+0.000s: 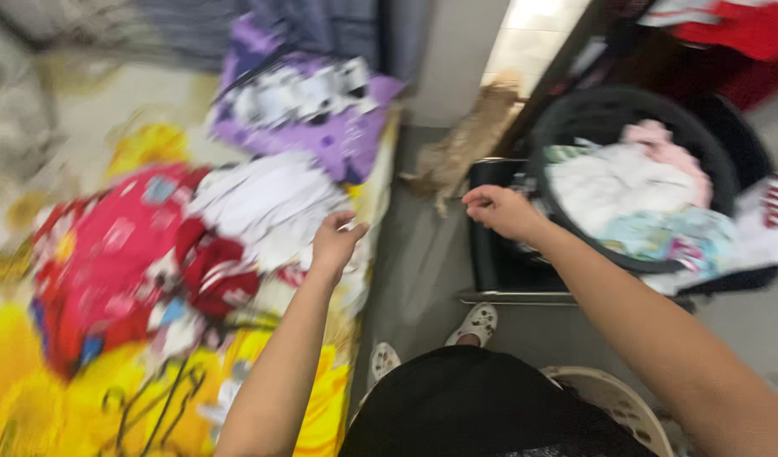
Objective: The person picks up clothes from a laundry basket, places them on hangers, and hangs them on a rack. The person handles shirts and other garments one at a time, moving from the bedroom to a balcony area to hang the clothes.
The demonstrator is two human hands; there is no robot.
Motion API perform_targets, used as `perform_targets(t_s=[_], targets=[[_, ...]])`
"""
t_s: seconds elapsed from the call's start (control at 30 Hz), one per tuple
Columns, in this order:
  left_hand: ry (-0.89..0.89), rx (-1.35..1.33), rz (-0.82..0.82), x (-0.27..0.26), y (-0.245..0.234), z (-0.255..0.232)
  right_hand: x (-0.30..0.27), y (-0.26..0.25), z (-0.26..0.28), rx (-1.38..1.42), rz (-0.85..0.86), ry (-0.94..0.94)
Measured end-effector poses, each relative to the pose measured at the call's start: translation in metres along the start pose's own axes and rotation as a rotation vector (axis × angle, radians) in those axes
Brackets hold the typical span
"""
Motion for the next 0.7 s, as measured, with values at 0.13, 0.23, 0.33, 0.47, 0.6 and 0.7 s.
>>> perform_targets(t_s=[0.13,0.23,0.33,0.47,0.6,0.7], targets=[[0.07,-0.031,0.195,0.013,0.095,-0.072,0.004,-0.081,-0.073,-0.095,-0.264,-0.076],[0.124,-0.041,0.301,0.011,0.154,-0.107,0.007,-0.126,-0.138,-0.403,-0.431,-0.043],[0.18,0.046,0.363,0.003,0.201,-0.133,-0.005,-0.147,-0.194,-0.672,-0.244,-0.066],[0.257,0.17,0.391,-0.011,0.245,-0.164,-0.023,-0.143,-0.237,-0.815,-0.093,0.3],[0.355,0.268,0.418,-0.024,0.28,-0.196,0.006,-0.176,-0.217,-0.574,-0.125,0.176],[0.608,0.181,0.477,-0.036,0.305,-0.219,0.034,-0.234,-0.169,-0.293,-0.095,0.204]])
Point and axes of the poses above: each hand's wrist, its own x-axis towards the middle knuckle, its own y-axis out of the palm, z = x × y, the point moved 1 cm from there along x, towards the middle knuckle, and after that the axes turned 6 degrees about -z, right-handed, at the moved point
